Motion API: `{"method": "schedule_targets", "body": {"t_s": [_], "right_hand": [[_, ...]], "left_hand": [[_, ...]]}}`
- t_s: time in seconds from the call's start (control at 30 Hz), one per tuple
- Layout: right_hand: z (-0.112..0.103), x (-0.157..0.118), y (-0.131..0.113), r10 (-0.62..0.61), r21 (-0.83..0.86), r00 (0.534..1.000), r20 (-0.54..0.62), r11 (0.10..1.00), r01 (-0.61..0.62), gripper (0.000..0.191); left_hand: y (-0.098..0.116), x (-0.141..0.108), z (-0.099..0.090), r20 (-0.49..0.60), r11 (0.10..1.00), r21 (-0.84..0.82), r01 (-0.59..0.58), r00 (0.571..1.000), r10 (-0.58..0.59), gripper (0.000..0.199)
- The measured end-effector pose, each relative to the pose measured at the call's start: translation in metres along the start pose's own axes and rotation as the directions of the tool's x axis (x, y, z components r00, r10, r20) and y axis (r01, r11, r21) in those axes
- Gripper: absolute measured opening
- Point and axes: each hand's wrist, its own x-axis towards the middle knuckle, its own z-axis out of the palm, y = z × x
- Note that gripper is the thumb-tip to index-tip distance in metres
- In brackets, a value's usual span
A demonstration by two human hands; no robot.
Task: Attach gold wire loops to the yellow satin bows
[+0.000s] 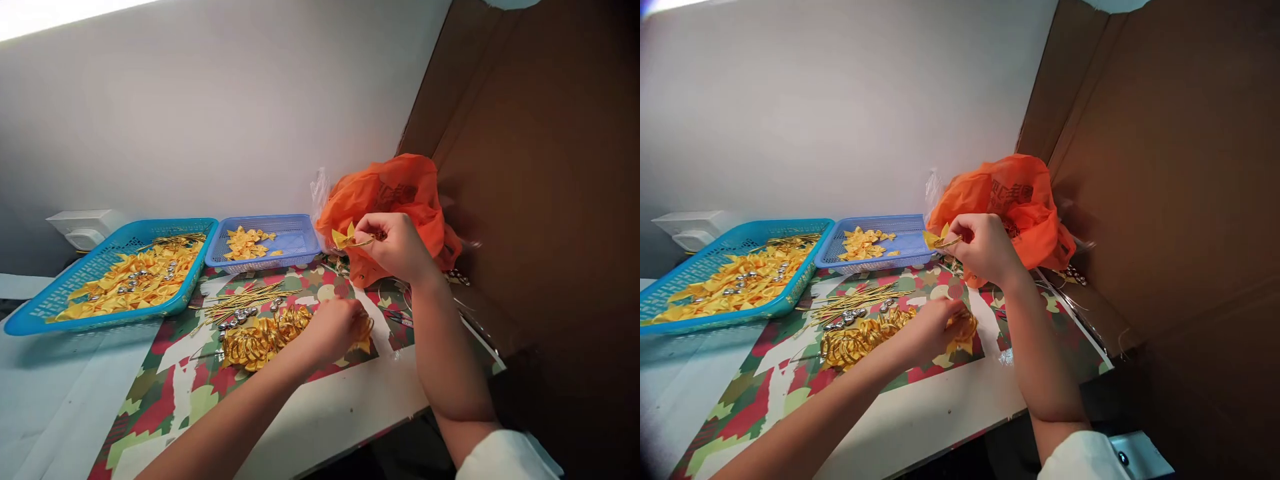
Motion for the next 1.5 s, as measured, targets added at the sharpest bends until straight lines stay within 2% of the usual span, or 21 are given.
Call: {"method": "schedule_targets", "body": {"t_s": [0.13, 0.27, 0.4, 0.53, 0.6, 0.7, 0.77, 0.8, 0.83, 0.87, 0.9, 0.93, 1.0, 1.03, 1.1, 1.17, 1.23, 1.3, 1.4, 1.5], "right_hand": [[0.0, 0.004, 0.009, 0.018, 0.0, 1.0, 0.003, 1.0, -0.018, 0.014], [0.0, 0.008, 0.019, 0.03, -0.021, 0.998, 0.049, 0.999, -0.029, 0.011], [0.001, 0.011, 0.026, 0.031, -0.081, 0.992, 0.12, 0.996, -0.022, 0.013], [0.0, 0.012, 0.028, 0.038, -0.116, 0.991, 0.129, 0.993, -0.023, 0.012], [-0.001, 0.012, 0.028, 0.048, -0.125, 0.991, 0.126, 0.992, -0.033, 0.012], [-0.003, 0.012, 0.028, 0.058, -0.123, 0.991, 0.122, 0.991, -0.043, 0.011], [-0.004, 0.01, 0.026, 0.049, -0.117, 0.991, 0.126, 0.993, -0.034, 0.012], [-0.005, 0.008, 0.023, 0.041, -0.115, 0.989, 0.145, 0.993, -0.025, 0.012], [-0.005, 0.006, 0.019, 0.033, -0.111, 0.982, 0.184, 0.994, -0.012, 0.012], [-0.005, 0.004, 0.014, 0.021, -0.103, 0.969, 0.247, 0.995, 0.005, 0.012], [-0.004, 0.001, 0.008, 0.001, -0.09, 0.945, 0.328, 0.995, 0.03, 0.012], [-0.004, -0.002, 0.001, -0.026, -0.073, 0.91, 0.414, 0.995, 0.062, 0.012], [-0.001, -0.009, -0.013, -0.087, -0.033, 0.829, 0.553, 0.991, 0.127, 0.013], [0.001, -0.013, -0.019, -0.112, -0.021, 0.796, 0.596, 0.988, 0.154, 0.014], [0.006, -0.022, -0.028, -0.134, -0.013, 0.75, 0.647, 0.982, 0.187, 0.016], [0.013, -0.034, -0.031, -0.151, 0.001, 0.71, 0.688, 0.978, 0.207, 0.017], [0.021, -0.049, -0.029, -0.167, 0.025, 0.678, 0.716, 0.977, 0.214, 0.017], [0.03, -0.069, -0.022, -0.158, 0.043, 0.678, 0.718, 0.982, 0.183, 0.017], [0.039, -0.1, -0.01, -0.119, 0.057, 0.739, 0.664, 0.992, 0.108, 0.012], [0.043, -0.121, -0.005, -0.118, 0.094, 0.792, 0.599, 0.993, 0.077, 0.01]], "left_hand": [[-0.004, 0.02, 0.009, -0.077, 0.993, 0.074, 0.094, 0.993, -0.088, 0.023], [-0.011, 0.025, 0.016, -0.099, 0.982, 0.091, 0.165, 0.983, -0.156, 0.025], [-0.012, 0.025, 0.016, -0.107, 0.978, 0.082, 0.192, 0.977, -0.183, 0.025], [-0.009, 0.024, 0.009, -0.134, 0.981, 0.061, 0.185, 0.975, -0.176, 0.022], [-0.009, 0.021, -0.001, -0.172, 0.981, 0.046, 0.188, 0.969, -0.178, 0.023], [-0.013, 0.011, -0.03, -0.254, 0.982, -0.006, 0.19, 0.949, -0.186, 0.03], [-0.018, 0.001, -0.053, -0.386, 0.979, -0.127, 0.162, 0.901, -0.199, 0.032], [-0.02, -0.005, -0.064, -0.454, 0.969, -0.183, 0.163, 0.86, -0.231, 0.032], [-0.022, -0.011, -0.073, -0.494, 0.957, -0.243, 0.158, 0.829, -0.263, 0.031], [-0.023, -0.017, -0.08, -0.497, 0.935, -0.329, 0.133, 0.818, -0.291, 0.031], [-0.023, -0.023, -0.084, -0.443, 0.898, -0.426, 0.106, 0.841, -0.31, 0.034], [-0.022, -0.029, -0.086, -0.36, 0.853, -0.516, 0.084, 0.882, -0.305, 0.037], [-0.018, -0.043, -0.082, -0.165, 0.755, -0.652, 0.062, 0.961, -0.221, 0.042], [-0.016, -0.05, -0.078, -0.08, 0.713, -0.698, 0.061, 0.983, -0.163, 0.041], [-0.011, -0.064, -0.065, 0.009, 0.627, -0.776, 0.064, 0.996, -0.092, 0.036], [-0.009, -0.078, -0.051, 0.036, 0.565, -0.82, 0.09, 0.994, -0.106, 0.034], [-0.008, -0.09, -0.036, 0.072, 0.553, -0.823, 0.131, 0.989, -0.127, 0.035], [-0.008, -0.1, -0.02, 0.06, 0.593, -0.792, 0.145, 0.985, -0.161, 0.035], [-0.008, -0.112, 0.002, -0.09, 0.716, -0.692, 0.096, 0.972, -0.217, 0.035], [-0.008, -0.119, 0.017, -0.223, 0.799, -0.601, 0.027, 0.954, -0.199, 0.026]]}}
